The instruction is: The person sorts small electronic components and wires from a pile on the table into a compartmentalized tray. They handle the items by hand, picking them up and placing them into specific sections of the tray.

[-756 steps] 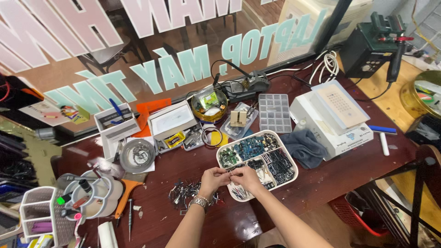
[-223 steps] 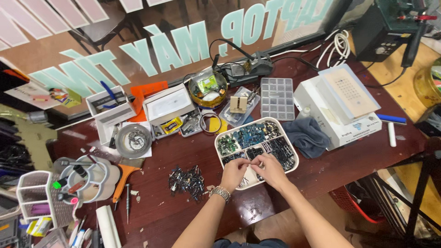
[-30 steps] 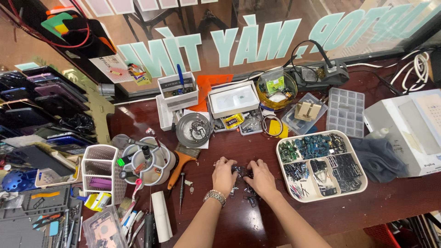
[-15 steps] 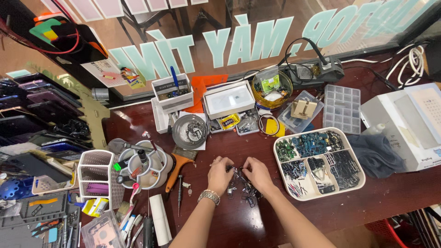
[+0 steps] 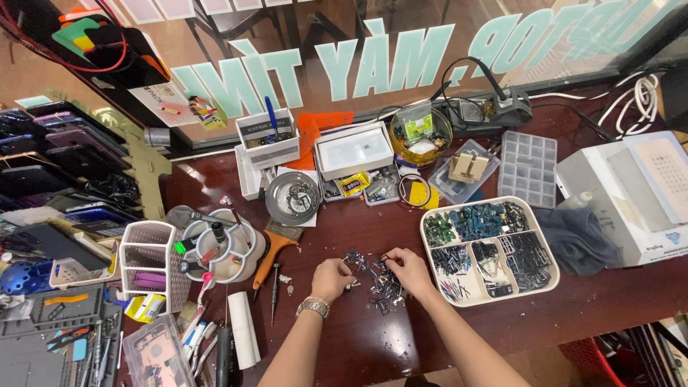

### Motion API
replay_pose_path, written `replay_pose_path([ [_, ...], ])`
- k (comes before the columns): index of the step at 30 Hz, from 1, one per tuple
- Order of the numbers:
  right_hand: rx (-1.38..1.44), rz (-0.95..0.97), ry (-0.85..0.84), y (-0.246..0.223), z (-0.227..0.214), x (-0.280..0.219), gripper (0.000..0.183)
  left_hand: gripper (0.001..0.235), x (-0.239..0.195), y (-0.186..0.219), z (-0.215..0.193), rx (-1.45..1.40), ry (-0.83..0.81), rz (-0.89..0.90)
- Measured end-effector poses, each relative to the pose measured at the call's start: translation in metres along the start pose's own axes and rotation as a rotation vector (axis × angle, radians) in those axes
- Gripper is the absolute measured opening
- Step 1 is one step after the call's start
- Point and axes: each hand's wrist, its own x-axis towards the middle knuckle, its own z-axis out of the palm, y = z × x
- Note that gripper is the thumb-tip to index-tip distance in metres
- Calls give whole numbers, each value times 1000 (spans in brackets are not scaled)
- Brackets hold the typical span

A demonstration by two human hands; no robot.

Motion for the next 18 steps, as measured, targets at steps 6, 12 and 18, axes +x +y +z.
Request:
replay_pose_path([
  [6, 208, 191, -169, -11, -13, -10, 29, 17, 7, -8, -4, -502, -96, -163],
  [12, 196, 158, -205, -8, -26, -9, 16, 13, -7, 5, -2, -76, -13, -40],
  [18, 283, 113, -127, 6, -42, -5, 12, 12, -15, 36, 21, 98, 373, 391],
])
